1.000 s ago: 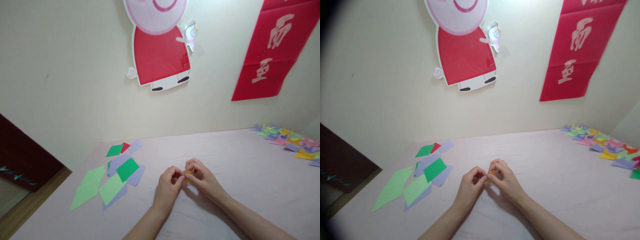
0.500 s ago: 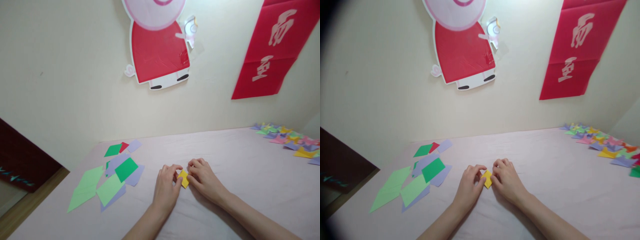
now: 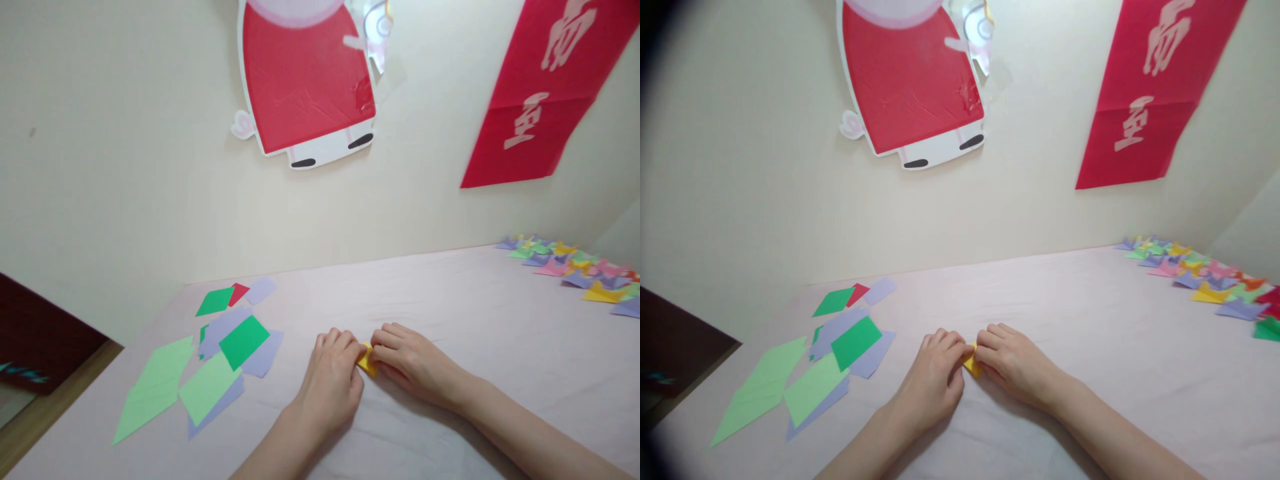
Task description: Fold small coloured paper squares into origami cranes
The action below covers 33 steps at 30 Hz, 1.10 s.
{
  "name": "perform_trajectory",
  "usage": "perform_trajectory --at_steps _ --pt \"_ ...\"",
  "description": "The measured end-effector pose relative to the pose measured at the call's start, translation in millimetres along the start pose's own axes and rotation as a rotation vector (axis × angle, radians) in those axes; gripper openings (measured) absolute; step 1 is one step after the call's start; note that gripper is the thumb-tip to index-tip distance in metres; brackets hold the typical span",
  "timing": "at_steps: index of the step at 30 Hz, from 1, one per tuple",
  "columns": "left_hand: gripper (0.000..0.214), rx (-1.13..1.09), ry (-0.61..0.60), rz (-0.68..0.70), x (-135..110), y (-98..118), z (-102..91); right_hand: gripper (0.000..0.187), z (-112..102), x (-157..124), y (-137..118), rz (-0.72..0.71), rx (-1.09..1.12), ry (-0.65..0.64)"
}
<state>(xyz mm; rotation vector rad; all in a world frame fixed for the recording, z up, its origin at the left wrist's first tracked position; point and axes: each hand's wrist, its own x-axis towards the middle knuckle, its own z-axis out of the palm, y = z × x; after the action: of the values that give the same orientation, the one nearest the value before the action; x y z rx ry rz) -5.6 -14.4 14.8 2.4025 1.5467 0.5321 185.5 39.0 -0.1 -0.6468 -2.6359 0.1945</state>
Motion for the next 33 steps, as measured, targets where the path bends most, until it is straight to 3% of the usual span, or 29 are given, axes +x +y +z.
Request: perform_trajectory --at_steps 5,15,20,28,33 --pt "0.018 -0.008 -0.001 -0.005 2.0 0.4 0.0 0.018 2.8 -0.6 3.3 0.050 0.037 0.025" --pt "0.016 0.137 0.016 0.056 16.1 1.0 3.4 0.015 2.3 -2.6 2.6 0.153 0.180 0.078" --pt "0.014 0.209 0.073 0.118 22.1 -2.0 9.6 0.024 -4.1 -4.5 9.0 0.227 0.213 0.107" --pt "0.013 0.186 0.141 0.129 26.9 -6.8 20.4 0.013 -0.4 -3.4 17.3 0.323 0.327 0.084" --pt "0.013 0.119 0.136 0.118 29.5 -7.9 21.1 0.015 0.4 -3.0 22.9 0.361 0.417 0.063"
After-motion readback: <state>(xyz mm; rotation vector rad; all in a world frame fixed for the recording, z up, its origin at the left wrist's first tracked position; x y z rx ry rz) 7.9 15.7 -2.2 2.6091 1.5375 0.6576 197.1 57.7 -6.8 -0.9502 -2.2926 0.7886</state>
